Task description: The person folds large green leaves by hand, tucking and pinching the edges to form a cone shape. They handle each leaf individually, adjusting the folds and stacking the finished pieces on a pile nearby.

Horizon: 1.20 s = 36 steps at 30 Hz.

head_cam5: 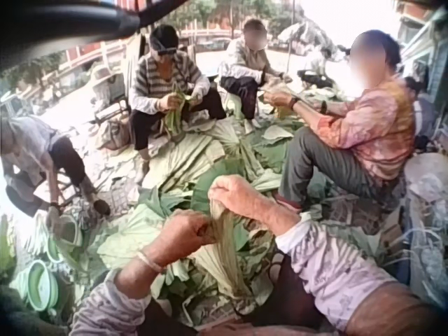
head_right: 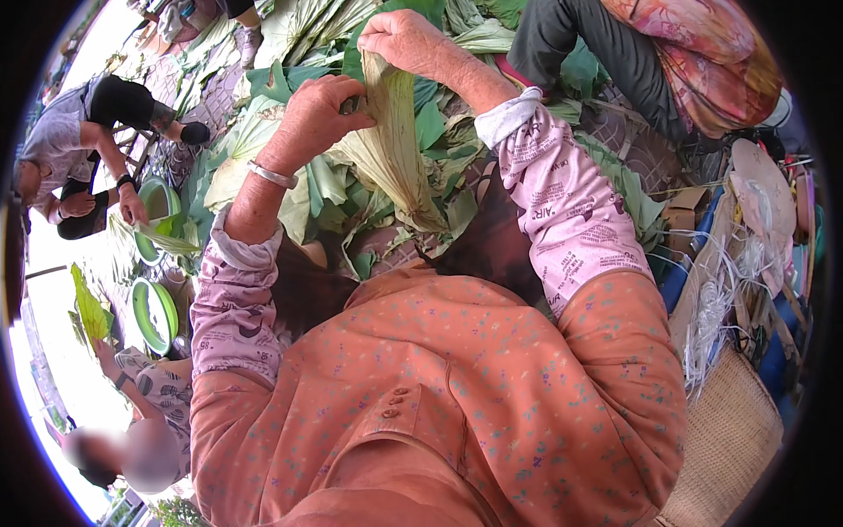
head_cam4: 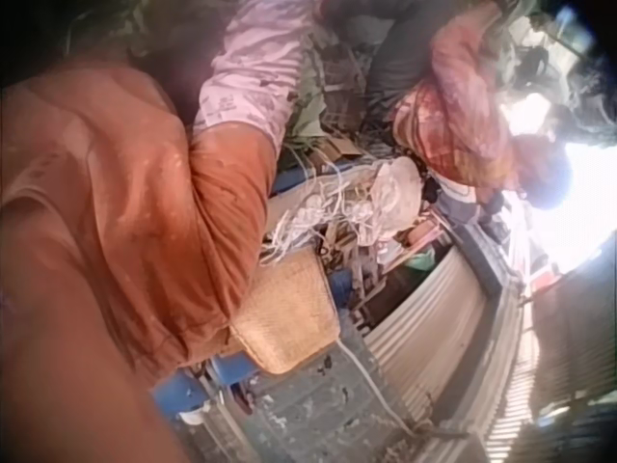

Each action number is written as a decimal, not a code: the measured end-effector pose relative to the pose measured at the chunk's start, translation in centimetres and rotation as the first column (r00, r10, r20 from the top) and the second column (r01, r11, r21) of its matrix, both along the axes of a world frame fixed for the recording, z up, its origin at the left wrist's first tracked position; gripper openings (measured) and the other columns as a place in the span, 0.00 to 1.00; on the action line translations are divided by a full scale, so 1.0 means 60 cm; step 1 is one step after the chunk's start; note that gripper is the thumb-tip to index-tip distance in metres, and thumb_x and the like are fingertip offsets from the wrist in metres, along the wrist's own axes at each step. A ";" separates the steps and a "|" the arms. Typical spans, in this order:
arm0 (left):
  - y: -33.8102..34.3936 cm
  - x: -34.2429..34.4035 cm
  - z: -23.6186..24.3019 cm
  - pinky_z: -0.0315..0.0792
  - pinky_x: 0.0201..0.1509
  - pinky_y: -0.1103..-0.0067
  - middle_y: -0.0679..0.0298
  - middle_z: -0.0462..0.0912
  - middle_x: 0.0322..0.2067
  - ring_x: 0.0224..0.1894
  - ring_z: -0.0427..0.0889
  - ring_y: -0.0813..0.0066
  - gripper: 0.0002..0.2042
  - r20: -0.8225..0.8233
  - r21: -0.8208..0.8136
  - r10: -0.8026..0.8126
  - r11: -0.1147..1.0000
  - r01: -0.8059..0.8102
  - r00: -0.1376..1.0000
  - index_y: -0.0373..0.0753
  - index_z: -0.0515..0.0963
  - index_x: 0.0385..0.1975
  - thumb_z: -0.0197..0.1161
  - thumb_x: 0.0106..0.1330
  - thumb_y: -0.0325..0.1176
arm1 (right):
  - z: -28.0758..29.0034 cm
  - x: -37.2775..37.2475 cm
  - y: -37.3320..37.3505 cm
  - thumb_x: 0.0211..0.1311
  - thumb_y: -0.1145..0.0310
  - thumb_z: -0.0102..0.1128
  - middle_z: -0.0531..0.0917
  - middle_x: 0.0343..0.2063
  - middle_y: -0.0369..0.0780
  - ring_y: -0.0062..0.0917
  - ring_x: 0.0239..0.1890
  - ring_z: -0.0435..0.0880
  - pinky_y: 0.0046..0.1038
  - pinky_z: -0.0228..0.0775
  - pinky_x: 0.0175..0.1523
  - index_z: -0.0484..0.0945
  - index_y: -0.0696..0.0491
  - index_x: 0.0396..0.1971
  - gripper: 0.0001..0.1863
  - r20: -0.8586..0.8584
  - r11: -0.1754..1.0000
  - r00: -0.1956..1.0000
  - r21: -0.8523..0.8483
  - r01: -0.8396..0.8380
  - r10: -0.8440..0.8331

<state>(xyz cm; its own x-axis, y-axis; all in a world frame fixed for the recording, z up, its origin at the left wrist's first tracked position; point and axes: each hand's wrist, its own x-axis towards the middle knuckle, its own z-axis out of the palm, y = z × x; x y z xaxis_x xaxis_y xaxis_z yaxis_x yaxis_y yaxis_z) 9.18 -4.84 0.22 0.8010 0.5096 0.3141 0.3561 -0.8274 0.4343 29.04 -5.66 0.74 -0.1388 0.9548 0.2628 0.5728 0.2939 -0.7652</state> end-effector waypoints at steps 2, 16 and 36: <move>-0.001 0.001 -0.001 0.66 0.36 0.74 0.66 0.72 0.19 0.27 0.73 0.66 0.10 -0.009 0.038 -0.023 0.999 0.023 1.000 0.39 0.76 0.24 0.68 0.44 0.34 | -0.002 0.000 0.000 0.60 0.64 0.53 0.80 0.23 0.34 0.15 0.28 0.74 0.21 0.67 0.36 0.78 0.57 0.31 0.11 -0.026 1.000 0.999 -0.010 0.021 -0.021; -0.004 -0.003 0.000 0.62 0.41 0.76 0.69 0.76 0.20 0.30 0.75 0.70 0.07 -0.152 -0.002 0.003 1.000 -0.003 0.988 0.42 0.78 0.22 0.67 0.47 0.36 | 0.019 -0.007 -0.002 0.55 0.68 0.53 0.78 0.18 0.41 0.22 0.22 0.75 0.26 0.66 0.29 0.77 0.61 0.25 0.11 -0.161 0.996 0.984 -0.062 0.062 -0.071; -0.002 -0.006 -0.025 0.70 0.29 0.73 0.60 0.76 0.20 0.23 0.76 0.62 0.10 -0.051 -0.076 -0.072 0.995 0.068 0.996 0.36 0.77 0.25 0.68 0.45 0.33 | 0.001 0.003 0.011 0.53 0.69 0.53 0.79 0.16 0.40 0.24 0.20 0.78 0.26 0.68 0.26 0.77 0.62 0.23 0.11 -0.231 0.996 0.969 -0.043 0.078 -0.085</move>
